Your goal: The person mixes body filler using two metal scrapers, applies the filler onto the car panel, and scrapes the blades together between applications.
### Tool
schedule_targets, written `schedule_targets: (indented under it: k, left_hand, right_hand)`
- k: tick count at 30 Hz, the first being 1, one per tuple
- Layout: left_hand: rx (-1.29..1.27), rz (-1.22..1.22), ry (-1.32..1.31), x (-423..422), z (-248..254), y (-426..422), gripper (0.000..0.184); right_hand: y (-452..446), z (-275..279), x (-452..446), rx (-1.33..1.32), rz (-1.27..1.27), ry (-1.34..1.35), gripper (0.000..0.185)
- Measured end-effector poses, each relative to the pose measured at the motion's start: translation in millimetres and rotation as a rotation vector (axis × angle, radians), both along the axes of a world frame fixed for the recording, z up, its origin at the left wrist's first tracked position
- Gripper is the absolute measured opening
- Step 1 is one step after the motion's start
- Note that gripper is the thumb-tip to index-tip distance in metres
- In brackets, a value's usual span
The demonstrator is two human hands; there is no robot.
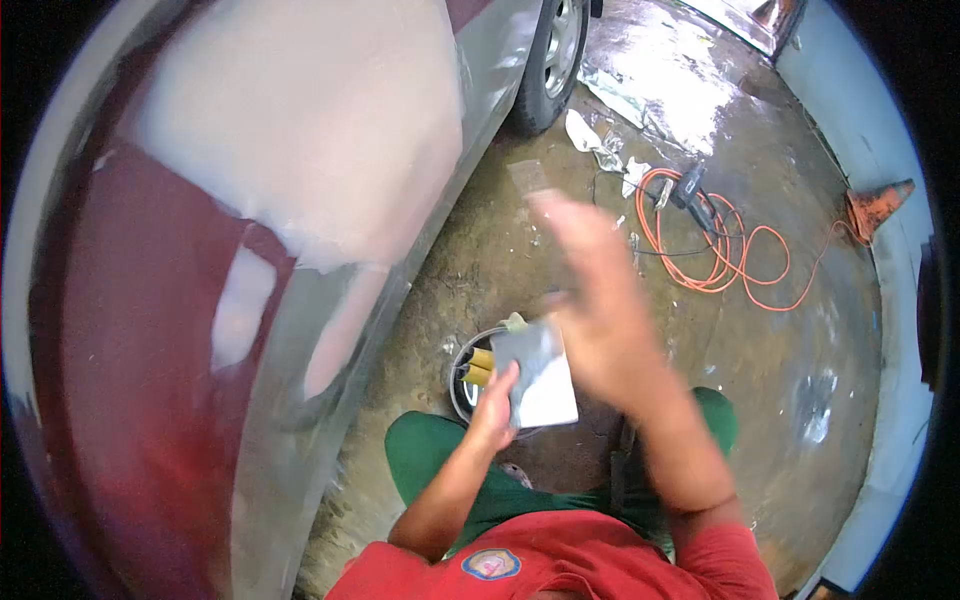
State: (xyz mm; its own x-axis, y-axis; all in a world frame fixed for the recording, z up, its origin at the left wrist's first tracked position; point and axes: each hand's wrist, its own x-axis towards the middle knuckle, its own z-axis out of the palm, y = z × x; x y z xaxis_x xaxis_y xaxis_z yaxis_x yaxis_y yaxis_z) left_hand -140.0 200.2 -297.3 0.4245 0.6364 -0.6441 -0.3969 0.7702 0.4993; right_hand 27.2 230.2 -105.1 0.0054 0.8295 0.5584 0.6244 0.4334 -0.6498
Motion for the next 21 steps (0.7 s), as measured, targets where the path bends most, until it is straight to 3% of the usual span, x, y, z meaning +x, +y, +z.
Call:
schedule_targets:
  k: [1,3,6,9,13,14,17,18,21]
  left_hand:
    - [0.113,0.065,-0.107,8.6,3.1,14.7,0.051]
    - [0.191,0.187,-0.138,37.3,48.4,46.5,0.047]
    - [0.294,0.233,-0.208,83.5,119.5,77.7,0.042]
    - [0.261,0.295,-0.179,131.6,185.2,87.4,0.036]
    - [0.263,0.264,-0.069,171.3,255.4,82.8,0.03]
    - [0.236,0.27,-0.039,178.3,282.8,78.1,0.031]
    - [0.589,0.295,0.207,194.1,357.2,64.2,0.035]
    - [0.751,0.294,0.238,202.4,380.4,60.3,0.038]
    - [0.899,0.169,0.305,215.4,442.7,49.3,0.031]
  right_hand:
    - [-8.7,1.0,33.8,-0.01,-0.042,-0.003,0.078]
    - [-23.9,4.7,68.8,-0.202,-0.032,0.308,0.08]
    - [-19.0,12.9,114.8,-0.134,0.184,0.044,0.074]
    - [-20.2,36.7,130.9,-0.165,0.316,0.072,0.073]
    - [-33.1,58.1,187.5,-0.298,0.117,-0.103,0.073]
    - [-39.8,74.4,211.4,-0.379,0.066,-0.147,0.07]
    - [-54.6,144.2,260.9,-0.337,-0.076,-0.421,0.067]
    - [-56.7,179.3,261.5,-0.251,-0.157,-0.421,0.058]
    - [-58.0,275.9,255.4,-0.076,-0.134,-0.492,0.05]
